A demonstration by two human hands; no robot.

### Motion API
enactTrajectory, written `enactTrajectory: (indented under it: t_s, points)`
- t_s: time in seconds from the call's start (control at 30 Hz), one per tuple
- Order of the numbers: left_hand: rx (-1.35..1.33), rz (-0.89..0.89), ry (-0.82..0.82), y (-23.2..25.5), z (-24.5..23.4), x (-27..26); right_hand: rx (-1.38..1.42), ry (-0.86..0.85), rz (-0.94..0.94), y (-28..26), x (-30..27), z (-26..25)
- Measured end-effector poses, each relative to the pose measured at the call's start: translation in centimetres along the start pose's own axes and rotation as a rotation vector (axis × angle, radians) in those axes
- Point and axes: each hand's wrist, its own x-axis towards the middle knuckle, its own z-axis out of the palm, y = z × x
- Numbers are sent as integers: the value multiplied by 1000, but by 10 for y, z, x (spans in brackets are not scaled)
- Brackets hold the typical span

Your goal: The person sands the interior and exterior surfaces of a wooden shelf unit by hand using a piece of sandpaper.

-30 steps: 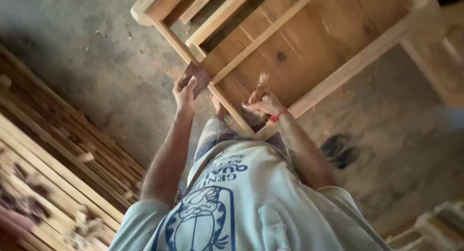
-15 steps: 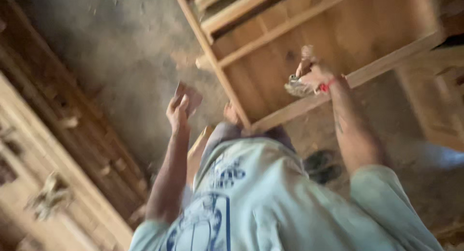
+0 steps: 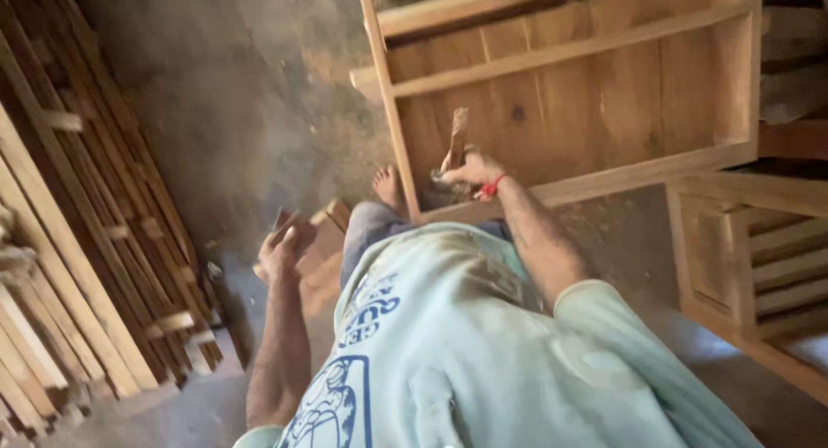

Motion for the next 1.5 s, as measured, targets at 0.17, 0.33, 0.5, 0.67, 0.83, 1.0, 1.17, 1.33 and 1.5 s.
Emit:
enactTrajectory:
  t_s: [0.17, 0.33, 0.5, 0.67, 0.83, 1.0, 1.17, 1.33, 1.5]
  points:
    - [-82, -58, 140, -37, -23, -91, -23, 18, -44, 28, -65, -122]
    - [5, -199, 206, -68, -1, -143, -232, 329, 215, 46, -157, -282]
    - [-52, -127, 134, -94, 30, -164, -158, 341, 63, 22, -168, -327]
    - [5, -151, 129, -110, 61, -170, 0, 415, 92, -4, -101, -207]
    - [-4, -115, 122, -110, 72, -176, 87, 130, -346, 27, -47, -88]
    - [-25, -88, 137, -112, 67, -184, 18, 238, 117, 50, -107, -179]
    - [-18, -129, 185, -115, 63, -192, -353, 508, 386, 47, -177, -322]
    - [-20, -160, 241, -114, 57, -202, -1096, 778, 239, 47, -197, -384]
    - [-56, -144, 246, -118, 51, -206, -321, 707, -210, -3, -147, -321]
